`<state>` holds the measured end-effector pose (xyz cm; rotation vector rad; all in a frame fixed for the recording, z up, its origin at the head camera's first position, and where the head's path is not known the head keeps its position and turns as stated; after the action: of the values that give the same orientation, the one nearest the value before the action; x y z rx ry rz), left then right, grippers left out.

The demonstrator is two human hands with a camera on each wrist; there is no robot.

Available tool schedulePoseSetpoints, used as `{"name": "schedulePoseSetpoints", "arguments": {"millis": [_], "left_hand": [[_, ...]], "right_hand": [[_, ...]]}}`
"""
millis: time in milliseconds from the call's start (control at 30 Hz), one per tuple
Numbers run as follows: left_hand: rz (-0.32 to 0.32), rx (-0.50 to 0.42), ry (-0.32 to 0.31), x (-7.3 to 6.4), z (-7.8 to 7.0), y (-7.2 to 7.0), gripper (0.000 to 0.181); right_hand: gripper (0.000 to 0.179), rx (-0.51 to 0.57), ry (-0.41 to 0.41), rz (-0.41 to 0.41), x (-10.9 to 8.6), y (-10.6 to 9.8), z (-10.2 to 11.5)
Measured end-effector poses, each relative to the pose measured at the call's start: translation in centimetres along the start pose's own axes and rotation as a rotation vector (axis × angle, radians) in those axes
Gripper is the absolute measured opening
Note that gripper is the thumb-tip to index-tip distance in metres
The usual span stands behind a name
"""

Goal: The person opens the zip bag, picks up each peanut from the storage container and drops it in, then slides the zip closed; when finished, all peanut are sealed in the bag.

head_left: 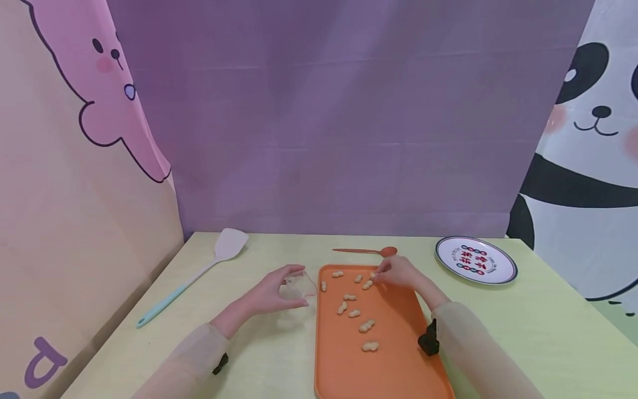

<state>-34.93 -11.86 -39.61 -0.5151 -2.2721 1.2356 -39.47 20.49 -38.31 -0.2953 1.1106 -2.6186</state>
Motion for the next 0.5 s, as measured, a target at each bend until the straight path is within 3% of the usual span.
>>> {"name": "schedulePoseSetpoints", "arguments": {"millis": [233,500], "left_hand": [[0.001,-0.001,0.0,0.0,0.0,0.0,0.077],[0.0,-0.003,-0.001,0.1,-0.1,0.0,0.078]], "right_hand": [[0.015,-0.049,-0.124,-0.052,-0.1,-0.4,0.8],[0.016,0.034,-0.201,-0.044,-0.6,0.0,3.6]]}}
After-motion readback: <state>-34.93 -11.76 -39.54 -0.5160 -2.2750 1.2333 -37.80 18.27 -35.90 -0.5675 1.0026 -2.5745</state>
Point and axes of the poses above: each hand's wrist, its own x-axis towards the middle knuckle, its own y-axis out of the palm, z = x × y, the point moved 2 cm from there along x, towards the middle knuckle, and after that the axes turned 12 degrees about x, right-handed, at the moved point
